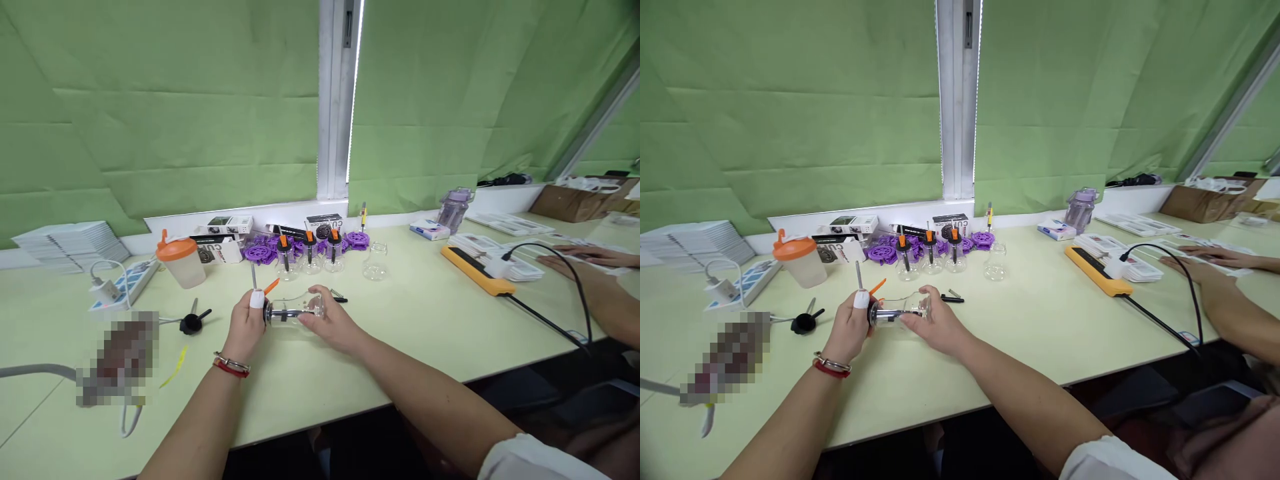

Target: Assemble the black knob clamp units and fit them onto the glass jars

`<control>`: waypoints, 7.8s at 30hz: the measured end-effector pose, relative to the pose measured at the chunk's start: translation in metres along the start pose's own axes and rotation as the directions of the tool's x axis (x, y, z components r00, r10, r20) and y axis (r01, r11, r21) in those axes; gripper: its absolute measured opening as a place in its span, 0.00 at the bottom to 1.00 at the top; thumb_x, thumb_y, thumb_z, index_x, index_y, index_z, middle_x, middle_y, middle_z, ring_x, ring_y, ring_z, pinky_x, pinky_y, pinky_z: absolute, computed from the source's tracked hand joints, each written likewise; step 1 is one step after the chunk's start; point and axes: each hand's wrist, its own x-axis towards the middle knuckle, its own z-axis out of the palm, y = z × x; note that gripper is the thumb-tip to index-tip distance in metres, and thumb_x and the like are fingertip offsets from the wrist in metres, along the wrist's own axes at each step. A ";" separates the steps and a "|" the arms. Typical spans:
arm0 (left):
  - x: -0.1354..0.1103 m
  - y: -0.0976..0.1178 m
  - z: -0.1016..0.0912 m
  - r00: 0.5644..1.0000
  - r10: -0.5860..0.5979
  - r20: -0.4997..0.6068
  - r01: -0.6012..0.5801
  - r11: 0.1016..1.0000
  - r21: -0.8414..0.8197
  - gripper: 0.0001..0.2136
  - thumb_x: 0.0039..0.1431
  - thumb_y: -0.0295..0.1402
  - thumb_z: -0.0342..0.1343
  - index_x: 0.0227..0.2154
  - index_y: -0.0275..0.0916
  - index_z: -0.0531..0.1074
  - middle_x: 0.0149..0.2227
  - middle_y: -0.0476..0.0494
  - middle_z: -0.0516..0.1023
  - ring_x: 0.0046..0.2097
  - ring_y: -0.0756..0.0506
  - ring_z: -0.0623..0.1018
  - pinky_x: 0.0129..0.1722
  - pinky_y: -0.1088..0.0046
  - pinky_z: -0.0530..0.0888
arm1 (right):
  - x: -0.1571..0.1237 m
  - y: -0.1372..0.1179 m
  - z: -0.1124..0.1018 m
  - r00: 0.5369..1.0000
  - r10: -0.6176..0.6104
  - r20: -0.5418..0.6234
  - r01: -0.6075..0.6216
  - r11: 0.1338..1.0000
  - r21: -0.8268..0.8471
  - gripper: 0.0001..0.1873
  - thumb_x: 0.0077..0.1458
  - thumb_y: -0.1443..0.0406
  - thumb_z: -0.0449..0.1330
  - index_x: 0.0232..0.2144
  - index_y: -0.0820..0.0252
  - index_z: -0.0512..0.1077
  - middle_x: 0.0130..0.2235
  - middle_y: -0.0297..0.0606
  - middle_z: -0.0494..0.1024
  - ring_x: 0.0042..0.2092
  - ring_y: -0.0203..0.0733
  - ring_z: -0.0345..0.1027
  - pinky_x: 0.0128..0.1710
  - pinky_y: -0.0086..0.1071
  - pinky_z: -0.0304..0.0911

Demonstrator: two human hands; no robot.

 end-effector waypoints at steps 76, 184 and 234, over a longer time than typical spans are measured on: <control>-0.014 0.006 0.010 0.936 0.031 0.352 0.085 0.947 -0.309 0.17 0.56 0.49 0.50 0.41 0.42 0.60 0.22 0.57 0.67 0.16 0.54 0.64 0.20 0.68 0.74 | -0.006 -0.008 -0.004 0.733 -0.625 0.270 0.577 0.360 -0.733 0.18 0.61 0.70 0.46 0.51 0.59 0.67 0.43 0.48 0.75 0.44 0.48 0.67 0.45 0.47 0.61; -0.002 -0.006 0.002 0.996 -0.059 0.062 -0.026 0.475 0.880 0.13 0.49 0.45 0.51 0.23 0.40 0.67 0.26 0.41 0.75 0.27 0.42 0.74 0.21 0.71 0.62 | 0.027 0.053 -0.030 0.975 0.216 -0.059 -0.223 0.942 -0.249 0.06 0.44 0.62 0.63 0.24 0.59 0.77 0.31 0.37 0.77 0.34 0.38 0.69 0.33 0.29 0.61; 0.004 0.002 0.058 0.719 0.177 0.672 -0.690 0.063 0.721 0.13 0.55 0.21 0.45 0.24 0.37 0.73 0.29 0.41 0.73 0.35 0.42 0.71 0.38 0.63 0.60 | 0.028 0.039 -0.035 0.965 -0.155 0.210 0.259 0.674 -0.692 0.16 0.46 0.60 0.67 0.38 0.60 0.76 0.38 0.40 0.78 0.44 0.43 0.64 0.41 0.31 0.57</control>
